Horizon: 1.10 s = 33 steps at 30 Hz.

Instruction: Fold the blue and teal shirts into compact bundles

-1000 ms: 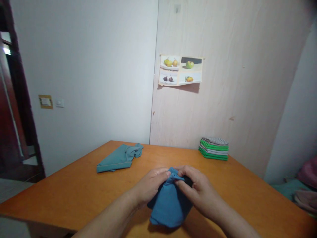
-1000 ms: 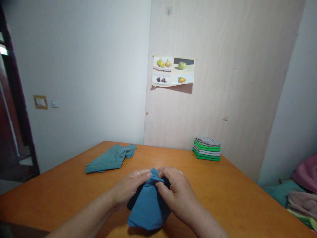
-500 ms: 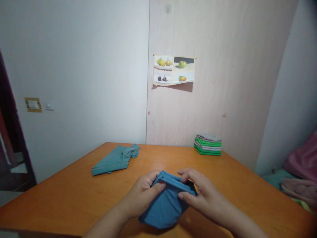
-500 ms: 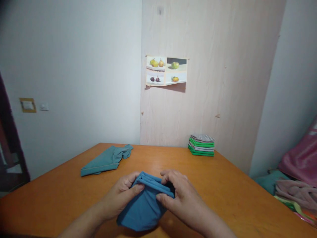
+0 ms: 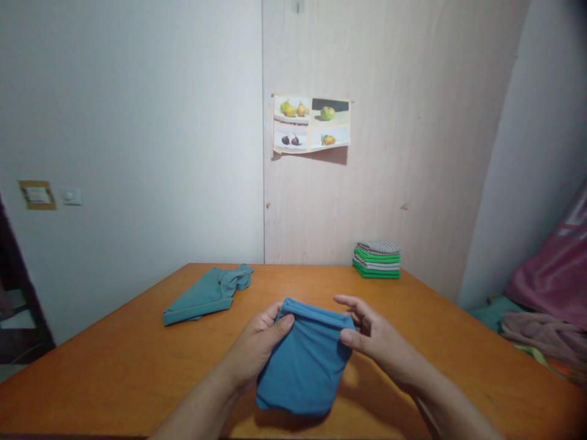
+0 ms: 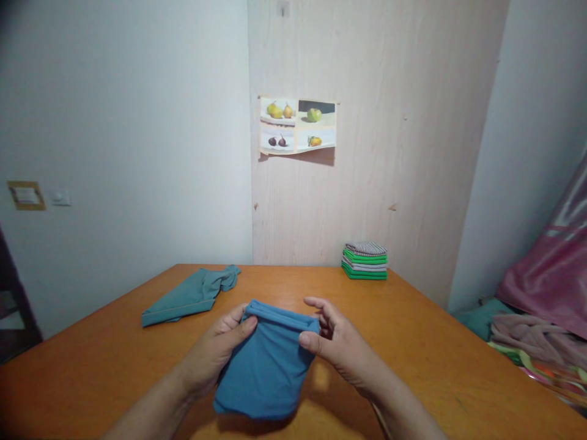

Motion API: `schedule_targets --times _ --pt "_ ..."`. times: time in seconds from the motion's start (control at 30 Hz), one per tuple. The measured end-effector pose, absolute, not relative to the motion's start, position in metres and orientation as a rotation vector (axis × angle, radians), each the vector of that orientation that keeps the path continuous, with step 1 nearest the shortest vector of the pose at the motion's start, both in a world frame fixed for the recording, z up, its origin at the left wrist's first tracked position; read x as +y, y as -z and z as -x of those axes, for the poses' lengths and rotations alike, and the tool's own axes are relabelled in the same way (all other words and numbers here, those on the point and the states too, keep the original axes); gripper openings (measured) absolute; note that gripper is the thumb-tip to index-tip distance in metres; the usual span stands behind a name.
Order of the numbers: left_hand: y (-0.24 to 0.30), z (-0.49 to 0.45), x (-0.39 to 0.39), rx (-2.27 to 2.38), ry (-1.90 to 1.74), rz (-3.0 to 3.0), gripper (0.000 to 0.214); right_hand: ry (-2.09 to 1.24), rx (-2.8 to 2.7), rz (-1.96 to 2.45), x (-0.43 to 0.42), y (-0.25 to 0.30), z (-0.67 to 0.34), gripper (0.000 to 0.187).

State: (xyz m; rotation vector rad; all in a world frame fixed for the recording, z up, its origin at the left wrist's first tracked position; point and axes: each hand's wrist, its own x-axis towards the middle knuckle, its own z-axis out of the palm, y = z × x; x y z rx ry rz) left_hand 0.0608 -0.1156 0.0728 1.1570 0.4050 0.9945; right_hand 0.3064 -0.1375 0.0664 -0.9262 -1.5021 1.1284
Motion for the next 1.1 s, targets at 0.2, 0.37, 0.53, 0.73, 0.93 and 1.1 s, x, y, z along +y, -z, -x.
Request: schedule_targets --times 0.2,0.37,0.53,0.73,0.93,1.1 --pt "-0.080 -0.067 -0.110 0.427 -1.044 -1.056 0.031 -1.393 -1.357 0.692 -0.137 -0.036 -0.293 0.069" --pt "-0.078 -0.070 -0.107 0.471 -1.058 -1.021 0.038 -1.398 -1.196 0.702 -0.137 -0.027 -0.281 0.046" --pt "-0.081 -0.075 -0.111 0.481 -1.015 -1.036 0.041 -1.433 -1.162 0.622 -0.139 -0.029 -0.283 0.058" --pt "-0.079 -0.082 -0.114 0.455 -0.891 -1.093 0.037 -1.247 -1.160 0.743 -0.140 -0.038 -0.288 0.052" --pt "-0.080 -0.088 -0.113 0.439 -0.892 -1.113 0.033 -1.220 -1.126 0.761 -0.142 -0.042 -0.291 0.045" --pt "-0.083 -0.091 -0.110 0.467 -0.889 -1.103 0.036 -1.258 -1.099 0.757 -0.137 -0.029 -0.298 0.056"
